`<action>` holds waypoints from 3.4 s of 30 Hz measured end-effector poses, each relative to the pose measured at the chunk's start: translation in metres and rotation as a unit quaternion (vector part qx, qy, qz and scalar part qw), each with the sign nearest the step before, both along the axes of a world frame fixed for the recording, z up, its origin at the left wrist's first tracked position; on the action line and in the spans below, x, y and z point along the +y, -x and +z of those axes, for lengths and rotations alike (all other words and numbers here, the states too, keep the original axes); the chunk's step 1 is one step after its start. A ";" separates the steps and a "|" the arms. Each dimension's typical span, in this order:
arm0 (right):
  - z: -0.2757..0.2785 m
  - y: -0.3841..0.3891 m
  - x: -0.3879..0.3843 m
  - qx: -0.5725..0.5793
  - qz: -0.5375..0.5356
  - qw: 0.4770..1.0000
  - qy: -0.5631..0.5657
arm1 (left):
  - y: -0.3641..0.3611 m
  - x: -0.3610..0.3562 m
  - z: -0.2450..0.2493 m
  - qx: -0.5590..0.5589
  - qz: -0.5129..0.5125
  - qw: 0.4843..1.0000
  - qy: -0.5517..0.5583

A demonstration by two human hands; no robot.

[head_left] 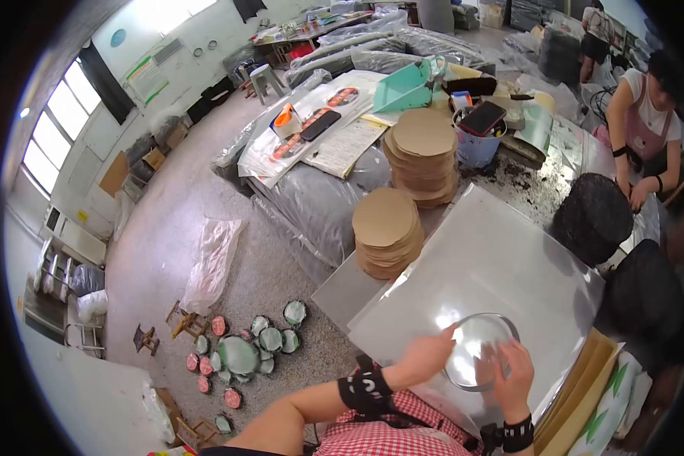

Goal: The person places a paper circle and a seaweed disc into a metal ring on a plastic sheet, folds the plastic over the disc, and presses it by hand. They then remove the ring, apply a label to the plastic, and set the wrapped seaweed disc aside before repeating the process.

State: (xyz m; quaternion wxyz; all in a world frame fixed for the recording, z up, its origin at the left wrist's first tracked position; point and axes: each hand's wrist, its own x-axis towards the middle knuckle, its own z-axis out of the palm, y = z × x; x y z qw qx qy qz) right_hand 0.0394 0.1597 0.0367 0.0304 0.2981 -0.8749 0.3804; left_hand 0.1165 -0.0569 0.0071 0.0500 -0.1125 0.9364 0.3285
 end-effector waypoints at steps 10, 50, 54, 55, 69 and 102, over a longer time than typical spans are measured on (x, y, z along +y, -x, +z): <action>-0.045 -0.061 0.028 0.047 -0.008 0.999 -0.018 | -0.013 -0.136 0.003 0.044 -0.406 0.912 -0.037; 0.080 0.116 0.146 0.258 -0.188 0.939 -0.131 | 0.118 -0.192 0.039 0.292 0.007 0.926 0.239; 0.034 0.238 0.226 0.291 -0.310 0.870 -0.249 | 0.114 -0.187 0.033 0.284 0.011 0.923 0.260; 0.035 0.242 0.227 0.280 -0.308 0.871 -0.262 | 0.116 -0.186 0.035 0.292 0.010 0.920 0.261; 0.057 0.231 0.310 -0.325 -0.185 0.753 0.541 | 0.107 -0.018 0.066 0.432 -0.274 0.855 0.078; 0.101 0.011 0.053 0.076 -0.221 0.963 0.135 | 0.083 0.098 0.108 -0.013 -0.112 0.763 -0.637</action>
